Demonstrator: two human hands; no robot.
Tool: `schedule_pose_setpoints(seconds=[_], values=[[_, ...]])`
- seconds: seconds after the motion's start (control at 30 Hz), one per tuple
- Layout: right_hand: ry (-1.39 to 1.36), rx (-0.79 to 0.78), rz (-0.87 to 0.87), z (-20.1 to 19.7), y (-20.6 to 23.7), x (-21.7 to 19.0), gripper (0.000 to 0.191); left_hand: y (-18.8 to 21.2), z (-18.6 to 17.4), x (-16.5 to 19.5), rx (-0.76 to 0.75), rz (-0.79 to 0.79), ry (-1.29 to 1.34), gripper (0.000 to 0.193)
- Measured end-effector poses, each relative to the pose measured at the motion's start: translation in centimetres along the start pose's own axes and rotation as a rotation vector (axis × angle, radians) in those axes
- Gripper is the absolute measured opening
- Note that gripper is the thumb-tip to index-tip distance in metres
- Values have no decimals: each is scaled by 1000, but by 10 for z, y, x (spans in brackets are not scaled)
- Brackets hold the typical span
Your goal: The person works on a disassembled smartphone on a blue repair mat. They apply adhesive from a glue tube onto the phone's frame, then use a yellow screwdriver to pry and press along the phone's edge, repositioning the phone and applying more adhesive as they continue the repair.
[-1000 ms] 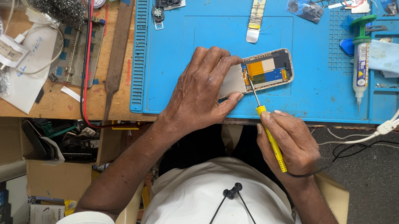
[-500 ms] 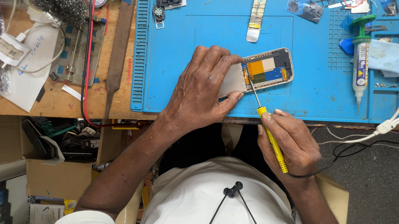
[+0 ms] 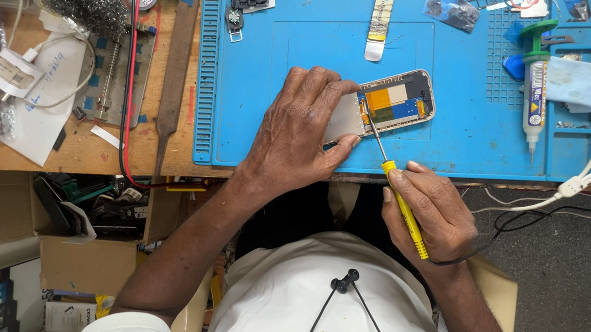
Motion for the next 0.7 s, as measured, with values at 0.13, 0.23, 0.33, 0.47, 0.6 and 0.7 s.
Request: schedule_pose_setpoints(seconds=[0.13, 0.23, 0.33, 0.47, 0.6, 0.7], values=[[-9, -2, -1, 0, -1, 0, 34, 0, 0, 0, -4, -6, -3, 57], [19, -7, 0, -1, -2, -1, 35, -1, 1, 0, -6, -8, -7, 57], [19, -4, 6, 0, -5, -2, 35, -1, 2, -1, -14, -13, -4, 57], [36, 3, 10, 1, -7, -4, 37, -1, 2, -1, -9, -8, -4, 58], [39, 4, 11, 2, -9, -4, 37, -1, 1, -1, -10, -5, -6, 58], [24, 6, 7, 2, -10, -4, 37, -1, 0, -2, -6, 0, 2, 58]])
Point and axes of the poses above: each hand's wrist, its own y-axis away from the middle knuckle, its own z-axis out of the palm, x = y × z, the point moved 4 cm from there along -y, towards the middle knuckle, and after that the axes turned 3 degrees about -y, right-handed, at the moved point
